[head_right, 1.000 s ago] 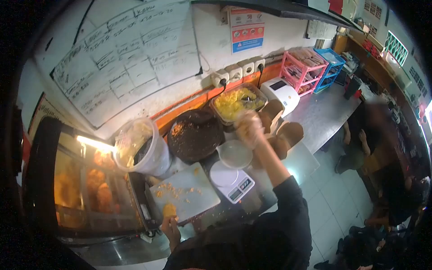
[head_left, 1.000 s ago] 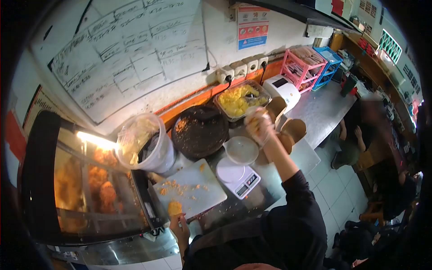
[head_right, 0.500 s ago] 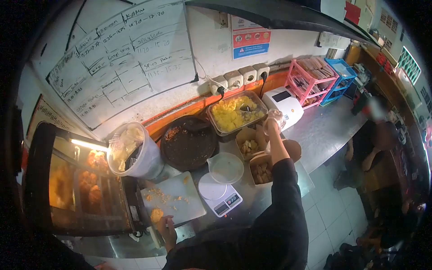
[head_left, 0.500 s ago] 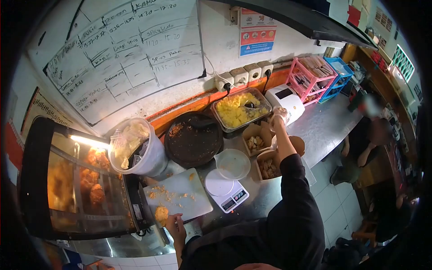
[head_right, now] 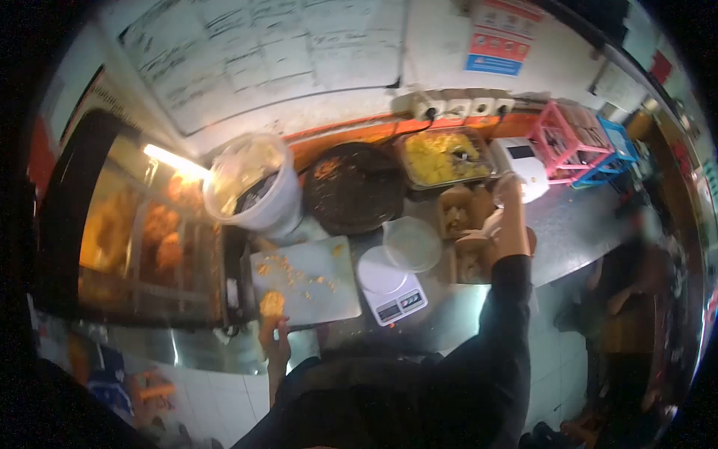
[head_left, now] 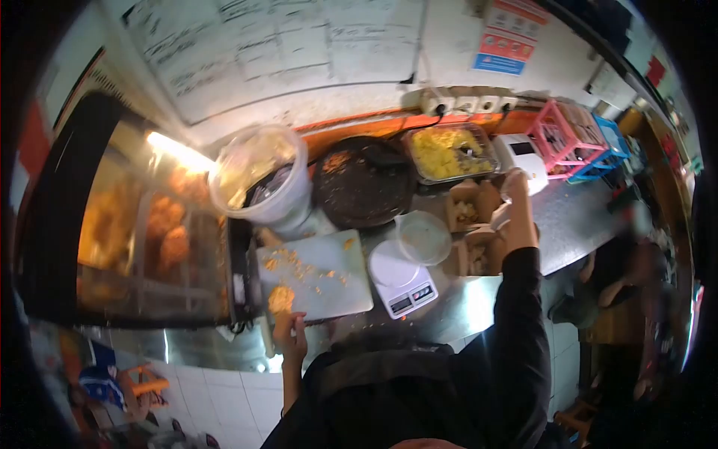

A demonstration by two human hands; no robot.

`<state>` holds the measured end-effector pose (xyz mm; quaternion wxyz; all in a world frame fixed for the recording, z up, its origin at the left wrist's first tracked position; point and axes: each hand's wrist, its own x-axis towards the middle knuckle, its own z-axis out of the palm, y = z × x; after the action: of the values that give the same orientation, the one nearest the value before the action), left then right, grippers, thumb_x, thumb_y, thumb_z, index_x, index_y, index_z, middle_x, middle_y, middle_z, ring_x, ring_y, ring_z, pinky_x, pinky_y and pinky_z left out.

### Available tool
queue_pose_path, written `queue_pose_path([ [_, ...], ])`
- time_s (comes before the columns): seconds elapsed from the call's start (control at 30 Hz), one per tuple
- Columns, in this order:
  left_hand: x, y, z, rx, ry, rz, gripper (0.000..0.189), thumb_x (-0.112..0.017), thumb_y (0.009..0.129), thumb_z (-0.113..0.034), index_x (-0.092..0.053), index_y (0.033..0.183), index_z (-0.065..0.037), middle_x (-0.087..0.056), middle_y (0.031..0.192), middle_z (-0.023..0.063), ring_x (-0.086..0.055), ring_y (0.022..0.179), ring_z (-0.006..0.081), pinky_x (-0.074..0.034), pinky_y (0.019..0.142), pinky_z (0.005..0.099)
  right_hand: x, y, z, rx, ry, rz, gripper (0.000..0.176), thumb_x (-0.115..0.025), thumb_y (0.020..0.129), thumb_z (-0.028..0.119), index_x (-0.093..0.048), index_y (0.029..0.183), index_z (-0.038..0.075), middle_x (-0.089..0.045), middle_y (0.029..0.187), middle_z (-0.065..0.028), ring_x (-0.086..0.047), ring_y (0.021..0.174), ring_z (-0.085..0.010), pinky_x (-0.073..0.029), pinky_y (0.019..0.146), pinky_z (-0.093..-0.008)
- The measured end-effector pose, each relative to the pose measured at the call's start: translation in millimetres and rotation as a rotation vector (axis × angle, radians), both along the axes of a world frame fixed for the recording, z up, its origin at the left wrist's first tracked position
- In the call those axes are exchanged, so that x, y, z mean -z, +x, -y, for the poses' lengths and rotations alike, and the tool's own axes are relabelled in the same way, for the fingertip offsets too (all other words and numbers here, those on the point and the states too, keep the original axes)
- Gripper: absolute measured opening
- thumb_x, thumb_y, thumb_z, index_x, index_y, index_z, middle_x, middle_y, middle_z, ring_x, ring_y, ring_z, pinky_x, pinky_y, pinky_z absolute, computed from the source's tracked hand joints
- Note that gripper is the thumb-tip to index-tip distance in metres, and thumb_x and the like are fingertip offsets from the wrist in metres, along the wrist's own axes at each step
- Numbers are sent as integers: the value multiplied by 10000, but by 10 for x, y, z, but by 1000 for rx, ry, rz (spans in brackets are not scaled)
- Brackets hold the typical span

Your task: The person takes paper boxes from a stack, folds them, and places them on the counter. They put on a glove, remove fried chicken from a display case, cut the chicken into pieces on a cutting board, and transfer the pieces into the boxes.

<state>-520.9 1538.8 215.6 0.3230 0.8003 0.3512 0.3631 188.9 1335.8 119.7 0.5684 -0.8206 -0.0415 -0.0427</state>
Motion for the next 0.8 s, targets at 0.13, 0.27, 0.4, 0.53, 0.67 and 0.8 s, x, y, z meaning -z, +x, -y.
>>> queue_pose_path([
  [0.13, -4, -292, -107, 18, 136, 37, 72, -568, 835, -32, -638, 827, -19, -614, 743, 103, -554, 634, 230, -428, 618, 339, -367, -332, -60, -214, -81, 233, 351, -586, 830, 218, -571, 1152, 81, -600, 1045, -62, -567, 889, -179, -449, 753, -291],
  [0.27, -119, -670, -206, -52, 48, 28, 74, -568, 826, -42, -636, 841, -18, -599, 731, 101, -543, 623, 227, -419, 603, 336, -1601, -2400, -988, -344, 394, -262, 440, -567, 861, 190, -503, 1282, 77, -550, 1252, -72, -539, 1067, -186, -427, 829, -263],
  [0.4, -80, -1013, -394, -95, 105, 160, 135, -520, 884, -85, -630, 922, -17, -587, 712, 102, -556, 580, 181, -425, 561, 298, -805, -4265, -1733, -967, -488, 582, 348, -636, 830, 255, -610, 1132, 84, -618, 1120, -89, -602, 985, -250, -475, 863, -362],
  [0.53, -61, -1366, -613, 15, 96, 119, 111, -536, 874, -68, -633, 911, -28, -566, 669, 82, -539, 586, 188, -411, 574, 303, -657, -6333, -2422, -1106, -835, 308, 589, -599, 824, 502, -510, 1218, 74, -537, 1223, -162, -523, 1130, -320, -418, 953, -434],
  [0.67, 7, -1710, -789, 111, 62, -6, 84, -569, 852, -66, -644, 871, -33, -599, 727, 103, -557, 645, 248, -431, 621, 343, -381, -6786, -2819, -1012, -1036, 64, 550, -527, 870, 450, -474, 1283, 91, -428, 1369, -154, -452, 1223, -327, -403, 965, -474],
  [0.8, 128, -2006, -923, 150, -34, -86, 111, -554, 869, -91, -650, 879, -36, -626, 765, 108, -572, 670, 260, -436, 653, 357, -210, -6233, -2829, -1341, -1280, 419, 263, -498, 893, 291, -564, 1136, 214, -518, 1256, -84, -506, 1176, -278, -475, 890, -453],
])
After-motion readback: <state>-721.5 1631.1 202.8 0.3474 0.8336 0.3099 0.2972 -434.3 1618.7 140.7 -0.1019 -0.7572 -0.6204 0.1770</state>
